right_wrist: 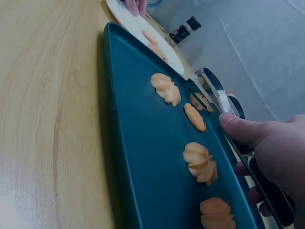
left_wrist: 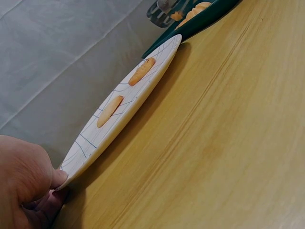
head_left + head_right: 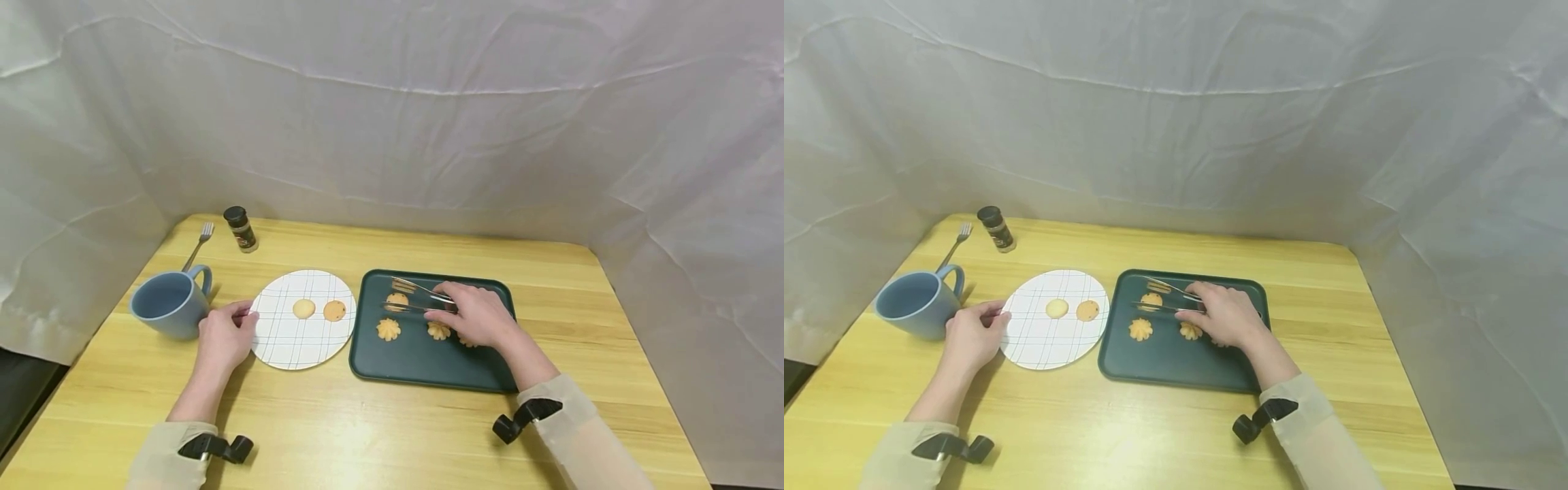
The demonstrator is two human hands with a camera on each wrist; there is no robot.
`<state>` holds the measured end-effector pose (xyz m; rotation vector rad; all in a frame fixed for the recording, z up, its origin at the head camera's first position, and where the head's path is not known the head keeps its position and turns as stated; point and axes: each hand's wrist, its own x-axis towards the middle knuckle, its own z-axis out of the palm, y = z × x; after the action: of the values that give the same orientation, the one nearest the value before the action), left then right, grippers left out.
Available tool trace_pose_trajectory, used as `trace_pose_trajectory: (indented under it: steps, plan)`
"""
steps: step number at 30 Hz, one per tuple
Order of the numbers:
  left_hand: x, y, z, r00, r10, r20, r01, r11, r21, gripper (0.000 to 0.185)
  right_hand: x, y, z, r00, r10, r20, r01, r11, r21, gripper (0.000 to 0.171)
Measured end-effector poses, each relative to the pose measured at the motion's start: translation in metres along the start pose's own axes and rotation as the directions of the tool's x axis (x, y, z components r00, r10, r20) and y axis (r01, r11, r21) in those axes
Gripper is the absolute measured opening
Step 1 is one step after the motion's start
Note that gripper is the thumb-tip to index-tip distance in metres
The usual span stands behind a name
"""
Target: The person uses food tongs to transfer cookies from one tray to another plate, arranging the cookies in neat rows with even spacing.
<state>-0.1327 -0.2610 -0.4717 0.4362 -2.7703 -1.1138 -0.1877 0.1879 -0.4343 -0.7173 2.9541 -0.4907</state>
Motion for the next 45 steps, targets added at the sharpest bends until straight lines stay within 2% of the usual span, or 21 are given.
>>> trace_pose_trajectory:
  steps: [15,29,45]
  plan:
    - [0.0000,-0.0008,0.0000,1.000,0.005,-0.011,-0.005,1.000,-0.006,0.036,0.0012,0.0095,0.0079,1.000,0.011,0.013,-0.011,1.000,0.007,0.059]
    - [-0.0008,0.0009,-0.0001,1.000,-0.002,-0.015,0.002,1.000,-0.011,0.036,0.0028,0.0090,0.0068,0.999,0.001,0.042,-0.001,1.000,-0.002,0.053]
    - [-0.0004,0.0017,-0.0002,1.000,-0.011,-0.004,0.011,1.000,-0.011,0.037,0.0008,0.0080,0.0050,1.000,-0.010,-0.001,0.010,1.000,-0.017,0.051]
